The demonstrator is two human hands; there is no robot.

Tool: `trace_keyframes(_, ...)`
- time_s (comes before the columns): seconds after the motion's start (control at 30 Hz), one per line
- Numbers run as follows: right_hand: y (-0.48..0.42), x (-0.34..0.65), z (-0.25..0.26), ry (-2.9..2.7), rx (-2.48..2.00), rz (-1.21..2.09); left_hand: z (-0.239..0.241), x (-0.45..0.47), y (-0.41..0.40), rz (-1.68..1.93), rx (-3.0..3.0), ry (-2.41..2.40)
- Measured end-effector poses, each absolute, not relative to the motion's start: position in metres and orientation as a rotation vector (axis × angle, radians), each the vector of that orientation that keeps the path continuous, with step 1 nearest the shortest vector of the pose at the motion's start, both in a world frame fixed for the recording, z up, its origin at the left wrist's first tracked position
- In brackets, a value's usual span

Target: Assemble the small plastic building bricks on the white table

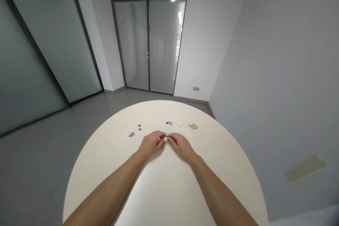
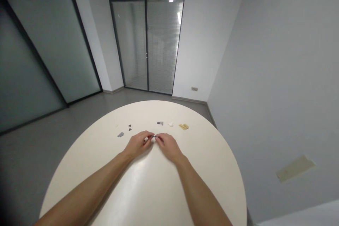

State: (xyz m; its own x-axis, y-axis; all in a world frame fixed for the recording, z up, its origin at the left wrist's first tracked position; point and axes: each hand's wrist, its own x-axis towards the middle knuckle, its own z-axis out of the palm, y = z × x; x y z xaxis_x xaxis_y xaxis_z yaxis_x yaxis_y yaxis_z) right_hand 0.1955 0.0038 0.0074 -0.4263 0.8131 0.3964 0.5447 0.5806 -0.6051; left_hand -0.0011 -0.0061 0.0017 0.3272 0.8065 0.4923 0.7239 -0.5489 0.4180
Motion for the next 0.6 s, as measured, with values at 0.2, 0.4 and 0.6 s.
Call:
trace_keyframes(0.2, 0.0034, 0.1945, 0.0093, -2.128, -1.091, 0.505, 0.0026, -0.0007, -0.0065, 1.026, 2.453, 1.435)
trace_keyframes(0.4, 0.003, 0.1947, 0.0098, -2.105, -1.105, 0.522, 0.0027, -0.0009, -0.0067, 1.025, 2.428, 1.401)
trace_keyframes(0.6, 0.0011, 0.1949, 0.0117, -2.097, -1.119, 0.508, 0.0016, -0.0017, -0.0064, 1.026, 2.399, 1.413)
